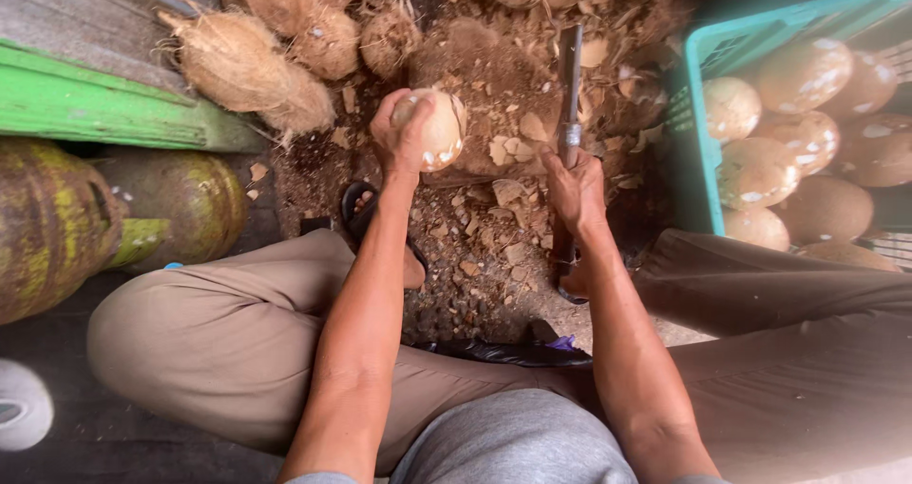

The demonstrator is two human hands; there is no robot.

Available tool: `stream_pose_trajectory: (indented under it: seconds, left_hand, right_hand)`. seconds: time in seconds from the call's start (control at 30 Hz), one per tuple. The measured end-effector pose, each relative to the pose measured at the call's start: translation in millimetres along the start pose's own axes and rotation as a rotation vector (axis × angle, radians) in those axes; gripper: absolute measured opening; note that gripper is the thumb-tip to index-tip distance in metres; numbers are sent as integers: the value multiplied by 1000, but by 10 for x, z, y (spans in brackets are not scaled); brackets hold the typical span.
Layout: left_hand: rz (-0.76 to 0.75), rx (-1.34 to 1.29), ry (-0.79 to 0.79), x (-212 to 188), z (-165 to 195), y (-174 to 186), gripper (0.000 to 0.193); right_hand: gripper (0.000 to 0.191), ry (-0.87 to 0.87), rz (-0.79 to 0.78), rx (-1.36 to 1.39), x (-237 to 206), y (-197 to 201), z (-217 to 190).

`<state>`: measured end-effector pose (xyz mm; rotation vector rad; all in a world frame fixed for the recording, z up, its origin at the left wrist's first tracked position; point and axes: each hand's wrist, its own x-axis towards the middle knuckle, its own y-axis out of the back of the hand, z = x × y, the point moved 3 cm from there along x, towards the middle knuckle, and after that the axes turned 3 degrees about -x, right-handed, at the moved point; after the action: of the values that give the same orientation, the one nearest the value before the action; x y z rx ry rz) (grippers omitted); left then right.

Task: The person sits on a low seat and husks coconuts, chopping off the fibrous outer husk with a cleaver-like blade. They rotate each coconut between strikes, toss husked coconuts toward a blue pan, and pull new unhusked coconuts from the pile.

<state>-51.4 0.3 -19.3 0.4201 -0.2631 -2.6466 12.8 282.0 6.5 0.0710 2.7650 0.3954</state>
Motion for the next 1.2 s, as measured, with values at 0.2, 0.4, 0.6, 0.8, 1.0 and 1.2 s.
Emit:
stream_pose_trajectory:
  seconds: [0.2,0.4,0.6,0.8,1.0,1.2]
  left_hand:
    - [111,373,19,-1,141,-405,47]
    - [207,448,60,45,191,-562,48]
    - [148,488,78,21,124,-523,50]
    - [167,317,-37,37,121,-505,44]
    - [45,171,-5,40,133,-375,45]
    - [-38,195,-50,124,-30,-57,39]
  right_hand:
    - [34,98,-99,-6,-75,-162,-18]
    - [39,82,-219,-131,-202,-523,43]
    - [46,171,-135,-68,-138,-503,104]
    - [50,115,-232,-157,-74,-680,209]
    - [26,1,-213,-146,-41,-462,288]
    - [38,18,-67,-208,90,-127,262]
